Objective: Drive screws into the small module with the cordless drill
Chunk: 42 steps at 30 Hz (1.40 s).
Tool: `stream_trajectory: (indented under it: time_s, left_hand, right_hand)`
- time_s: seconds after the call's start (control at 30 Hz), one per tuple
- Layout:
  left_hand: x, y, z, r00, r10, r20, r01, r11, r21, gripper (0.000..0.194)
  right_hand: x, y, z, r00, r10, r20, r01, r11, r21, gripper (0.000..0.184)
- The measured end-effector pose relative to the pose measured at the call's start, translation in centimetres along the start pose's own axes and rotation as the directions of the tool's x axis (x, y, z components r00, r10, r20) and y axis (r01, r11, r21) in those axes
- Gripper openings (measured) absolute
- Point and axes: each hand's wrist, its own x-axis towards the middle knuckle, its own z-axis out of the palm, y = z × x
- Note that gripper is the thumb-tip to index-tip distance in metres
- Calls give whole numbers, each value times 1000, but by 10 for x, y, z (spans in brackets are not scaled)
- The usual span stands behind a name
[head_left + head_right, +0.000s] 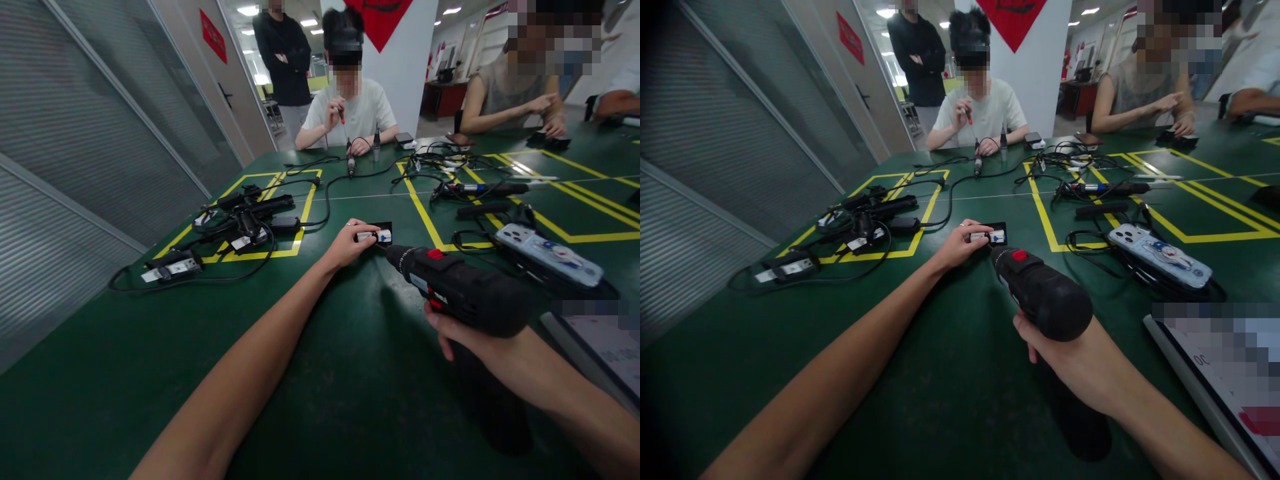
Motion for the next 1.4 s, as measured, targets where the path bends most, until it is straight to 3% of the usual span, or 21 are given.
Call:
stream_trajectory:
  time_s: [0.17,0.3,0.5,0.93,1.17,1.4]
  left_hand:
    - [2,-13,3,997,-54,-46,50,994,-101,56]
    - [3,-17,5,995,-94,-40,90,990,-104,53]
    - [3,-15,4,996,-83,-28,80,993,-88,53]
    - [2,-9,3,994,-105,-12,103,988,-117,54]
    - [3,-9,4,994,-107,-34,102,988,-113,51]
    - [3,-12,5,995,-97,-29,92,986,-137,53]
  right_hand:
    - [1,2,-2,999,-44,-5,45,997,67,37]
    - [3,8,-5,997,-80,-18,82,992,95,32]
    - [1,8,-6,994,-107,-24,108,994,29,46]
    - [2,7,-6,998,-67,-22,68,997,39,45]
    - [8,12,-5,994,-105,-38,106,994,27,42]
    - [7,15,-6,995,-86,-44,86,996,3,50]
